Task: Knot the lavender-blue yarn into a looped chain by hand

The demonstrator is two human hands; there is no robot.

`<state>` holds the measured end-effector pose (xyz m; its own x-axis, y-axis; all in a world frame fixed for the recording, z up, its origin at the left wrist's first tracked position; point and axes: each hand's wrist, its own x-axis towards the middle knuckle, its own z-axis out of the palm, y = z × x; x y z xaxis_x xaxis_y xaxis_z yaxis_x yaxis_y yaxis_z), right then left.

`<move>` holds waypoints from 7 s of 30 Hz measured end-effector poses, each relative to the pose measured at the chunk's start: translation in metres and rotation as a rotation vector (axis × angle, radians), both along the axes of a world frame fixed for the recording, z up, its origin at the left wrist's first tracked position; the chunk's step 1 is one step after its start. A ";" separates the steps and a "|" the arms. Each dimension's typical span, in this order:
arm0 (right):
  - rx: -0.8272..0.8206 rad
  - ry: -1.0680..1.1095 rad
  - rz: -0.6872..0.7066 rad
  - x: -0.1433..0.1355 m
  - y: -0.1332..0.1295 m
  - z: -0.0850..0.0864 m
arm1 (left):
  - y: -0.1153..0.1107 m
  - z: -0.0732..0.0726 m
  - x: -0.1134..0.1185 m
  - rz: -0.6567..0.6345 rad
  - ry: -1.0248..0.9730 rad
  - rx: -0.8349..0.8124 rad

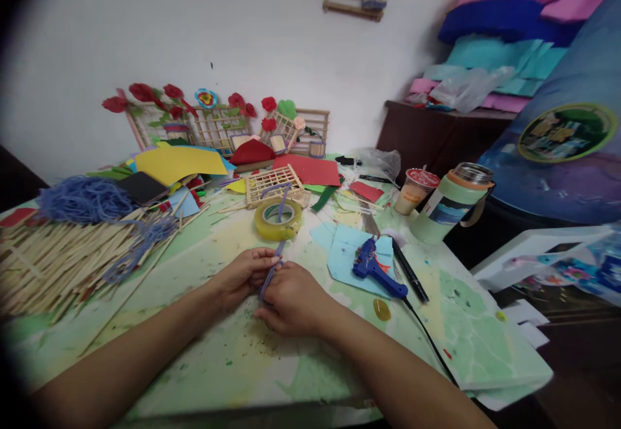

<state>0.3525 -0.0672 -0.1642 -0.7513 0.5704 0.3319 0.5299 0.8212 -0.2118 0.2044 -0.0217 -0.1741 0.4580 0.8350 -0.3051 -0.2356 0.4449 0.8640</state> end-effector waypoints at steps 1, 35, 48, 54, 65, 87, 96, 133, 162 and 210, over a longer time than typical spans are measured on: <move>-0.025 0.040 -0.007 0.001 0.000 0.000 | 0.000 0.000 0.000 0.005 0.005 0.010; -0.823 0.643 -0.471 0.011 0.037 -0.029 | -0.005 0.004 -0.004 -0.146 0.898 1.031; -1.121 0.970 -0.342 0.017 0.029 -0.036 | -0.051 0.000 0.014 -0.326 1.189 1.515; -1.243 0.990 -0.324 0.022 0.028 -0.028 | -0.056 0.008 0.017 -0.576 0.935 1.553; -1.158 0.927 -0.252 0.023 0.025 -0.023 | -0.019 -0.006 0.016 0.180 0.178 0.245; -0.824 0.522 -0.218 0.020 0.019 -0.027 | -0.010 -0.003 0.011 0.049 -0.001 -0.141; -0.655 0.488 -0.320 0.020 0.012 -0.027 | -0.012 0.001 0.007 -0.027 0.098 -0.083; -0.186 -0.063 -0.833 -0.015 0.190 0.028 | -0.013 -0.002 0.008 0.059 0.020 -0.003; 0.281 0.055 -0.765 -0.001 0.199 0.052 | 0.037 -0.008 -0.006 0.095 -0.037 -0.051; -1.458 0.842 -0.305 -0.003 0.069 -0.015 | 0.010 -0.003 -0.010 0.054 0.680 0.712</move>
<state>0.3499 0.0018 -0.1791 -0.4691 0.8165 -0.3367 -0.0228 -0.3923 -0.9196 0.1947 -0.0113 -0.1774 0.3270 0.9404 0.0932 0.4063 -0.2289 0.8846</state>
